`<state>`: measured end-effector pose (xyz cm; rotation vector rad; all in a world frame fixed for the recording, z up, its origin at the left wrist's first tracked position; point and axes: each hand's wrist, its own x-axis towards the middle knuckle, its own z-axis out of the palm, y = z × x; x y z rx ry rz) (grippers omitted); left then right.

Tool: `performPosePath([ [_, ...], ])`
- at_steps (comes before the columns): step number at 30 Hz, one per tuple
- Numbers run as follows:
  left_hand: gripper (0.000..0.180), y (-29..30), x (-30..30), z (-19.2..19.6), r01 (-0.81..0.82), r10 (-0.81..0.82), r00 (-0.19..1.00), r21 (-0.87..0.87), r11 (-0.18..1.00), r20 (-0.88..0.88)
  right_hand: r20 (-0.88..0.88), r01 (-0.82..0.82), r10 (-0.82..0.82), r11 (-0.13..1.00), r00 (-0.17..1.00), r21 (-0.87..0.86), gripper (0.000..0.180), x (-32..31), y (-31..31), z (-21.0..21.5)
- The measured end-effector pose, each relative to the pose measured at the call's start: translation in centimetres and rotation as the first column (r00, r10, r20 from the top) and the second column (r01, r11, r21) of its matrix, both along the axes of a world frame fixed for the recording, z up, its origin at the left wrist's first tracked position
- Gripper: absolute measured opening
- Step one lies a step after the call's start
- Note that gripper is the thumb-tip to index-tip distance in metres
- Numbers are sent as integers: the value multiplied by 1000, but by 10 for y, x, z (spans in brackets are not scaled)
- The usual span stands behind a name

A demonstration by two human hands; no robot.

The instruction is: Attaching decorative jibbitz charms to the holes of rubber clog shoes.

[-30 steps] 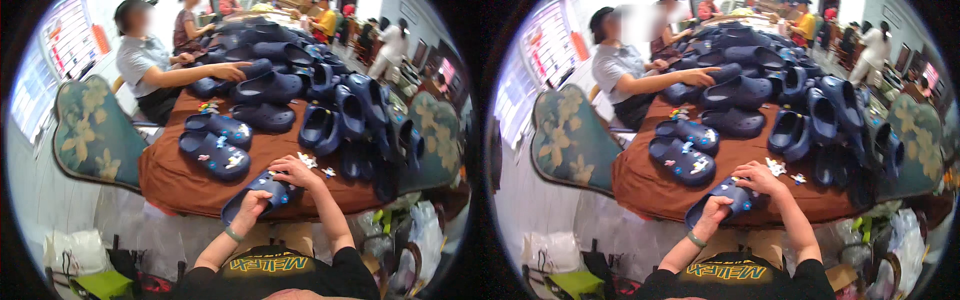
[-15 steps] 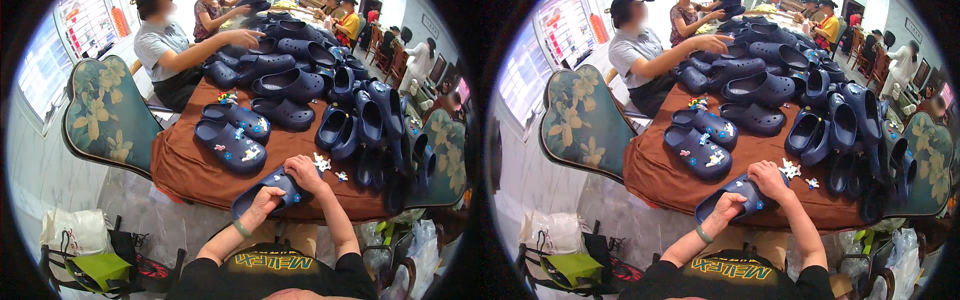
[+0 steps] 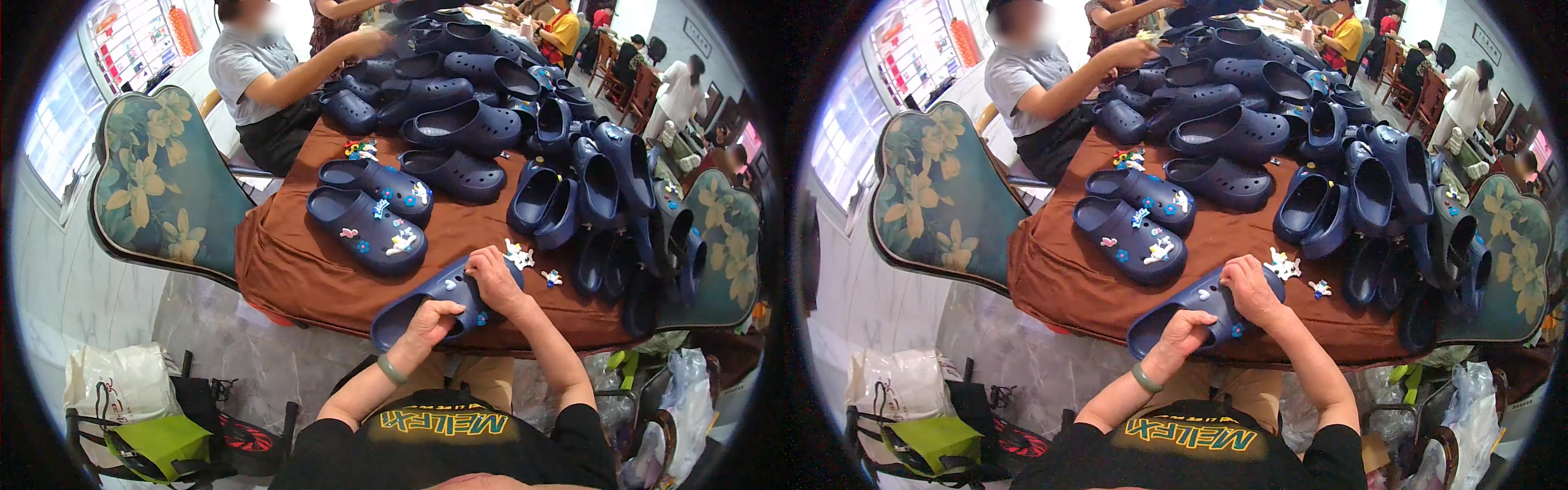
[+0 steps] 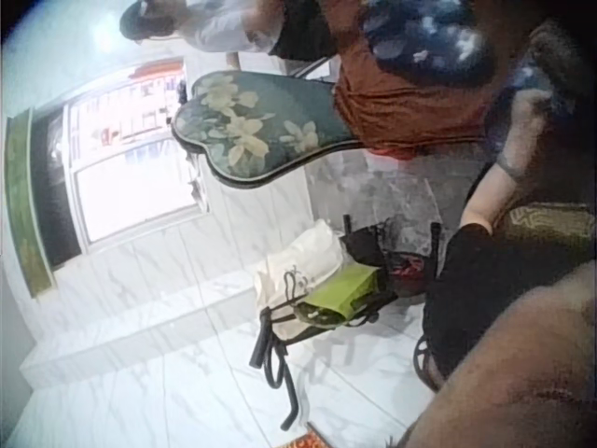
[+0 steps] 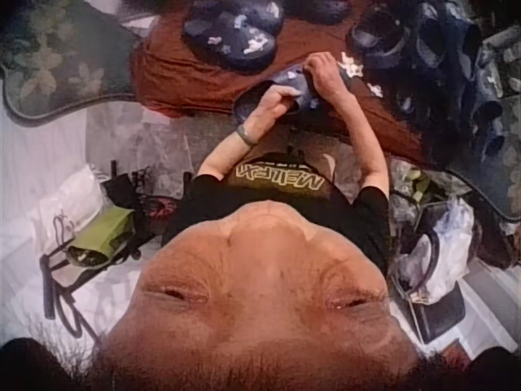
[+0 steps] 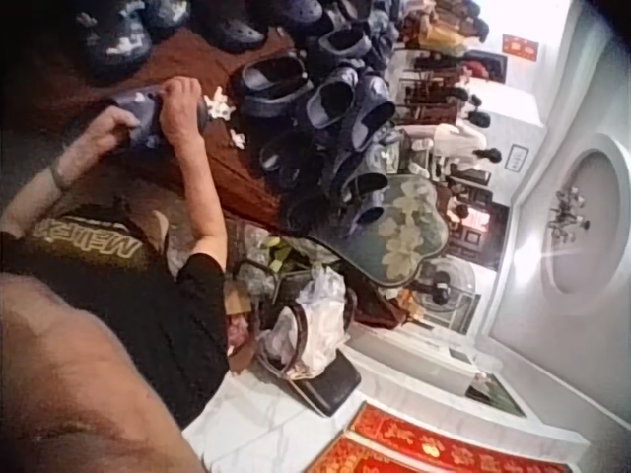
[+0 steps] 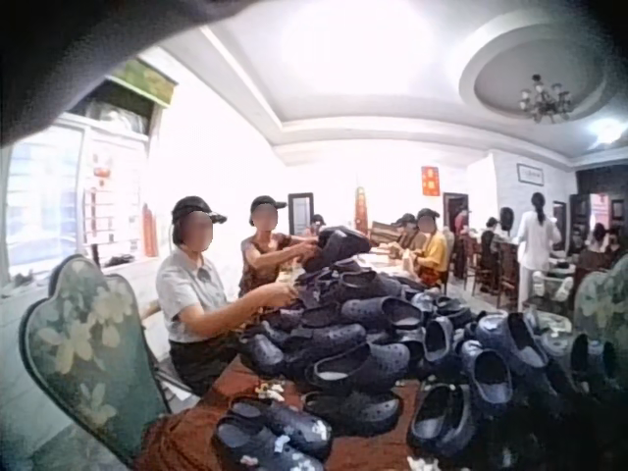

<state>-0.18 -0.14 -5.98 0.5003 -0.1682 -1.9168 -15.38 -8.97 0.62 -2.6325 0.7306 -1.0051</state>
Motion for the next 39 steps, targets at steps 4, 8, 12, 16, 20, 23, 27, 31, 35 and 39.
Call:
performPosePath([
  [4,29,2,-3,-8,-58,59,998,41,997,-23,-42,-18,18,1000,999,-13,16,0,2,4],
  [8,33,-5,-2,10,-35,35,999,21,999,-6,-66,-2,-1,999,998,-45,15,-2,-5,9],
  [12,36,-8,3,13,6,-6,1000,48,999,-5,-36,-5,4,999,999,-33,16,-2,-12,5],
  [16,41,1,4,7,-6,6,1000,7,1000,13,62,1,1,1000,998,-27,16,1,-4,1],
  [20,46,5,-3,24,-42,44,999,-76,996,26,289,84,-229,895,930,437,10,-23,-5,-12],
  [23,50,6,-7,11,-58,61,997,-81,995,39,564,-265,-337,630,753,730,18,-21,3,-7],
  [27,43,4,-14,31,-195,240,920,-168,966,311,577,-295,-473,543,666,786,24,-37,-10,3],
  [31,24,3,12,54,-297,386,770,-249,922,509,656,-666,-597,255,462,701,31,-29,-5,25],
  [35,15,-10,-15,51,-310,415,761,-282,908,499,739,-770,-500,201,451,606,17,-67,2,16],
  [39,20,0,-15,12,148,595,283,-647,748,752,525,-433,-571,302,631,849,7,-65,46,26],
])
